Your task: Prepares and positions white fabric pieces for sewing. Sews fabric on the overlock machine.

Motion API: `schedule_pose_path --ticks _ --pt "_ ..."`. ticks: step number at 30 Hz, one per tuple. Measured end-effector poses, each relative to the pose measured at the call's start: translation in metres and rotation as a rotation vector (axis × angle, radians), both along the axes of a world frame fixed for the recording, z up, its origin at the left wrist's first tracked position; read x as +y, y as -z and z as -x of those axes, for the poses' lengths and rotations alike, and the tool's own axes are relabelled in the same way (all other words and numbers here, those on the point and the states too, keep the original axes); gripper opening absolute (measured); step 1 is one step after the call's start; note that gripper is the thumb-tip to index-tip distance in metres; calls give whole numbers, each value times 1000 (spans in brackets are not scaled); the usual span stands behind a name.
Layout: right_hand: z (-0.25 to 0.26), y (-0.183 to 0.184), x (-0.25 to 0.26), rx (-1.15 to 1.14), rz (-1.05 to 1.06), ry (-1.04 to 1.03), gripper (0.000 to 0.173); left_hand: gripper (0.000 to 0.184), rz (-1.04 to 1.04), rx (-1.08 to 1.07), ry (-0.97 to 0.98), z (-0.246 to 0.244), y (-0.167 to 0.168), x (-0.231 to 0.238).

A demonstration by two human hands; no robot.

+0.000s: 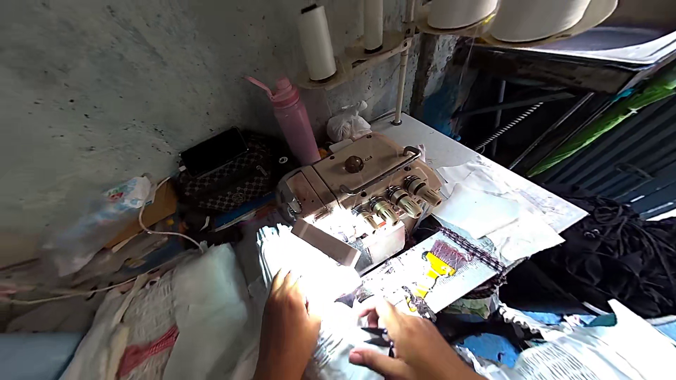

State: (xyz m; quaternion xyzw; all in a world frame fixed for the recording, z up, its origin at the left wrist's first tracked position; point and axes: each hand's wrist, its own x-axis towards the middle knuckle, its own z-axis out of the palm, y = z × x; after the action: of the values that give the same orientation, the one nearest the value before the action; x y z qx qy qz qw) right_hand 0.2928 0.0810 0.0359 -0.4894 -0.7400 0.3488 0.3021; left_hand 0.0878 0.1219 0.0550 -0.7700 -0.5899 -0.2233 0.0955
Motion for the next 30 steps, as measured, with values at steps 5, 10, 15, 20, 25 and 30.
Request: schedule_pose_path --ticks 5,10,15,20,25,30 --pt "-4 -5 28 -99 -471 71 32 23 -27 -55 5 -3 6 -30" --pt "27 -12 49 -441 -779 190 17 22 2 -74 -19 -8 8 -45" --pt "49 -16 59 -571 -771 156 16 24 11 -130 -23 -7 6 -45" --pt "51 -9 60 -520 -760 195 16 36 -34 -398 -74 8 7 -19" --pt "33 -4 36 -236 -505 263 33 33 -8 -461 -98 27 16 13" --pt "34 -6 42 90 -223 280 34 23 -166 -569 49 19 28 -7"
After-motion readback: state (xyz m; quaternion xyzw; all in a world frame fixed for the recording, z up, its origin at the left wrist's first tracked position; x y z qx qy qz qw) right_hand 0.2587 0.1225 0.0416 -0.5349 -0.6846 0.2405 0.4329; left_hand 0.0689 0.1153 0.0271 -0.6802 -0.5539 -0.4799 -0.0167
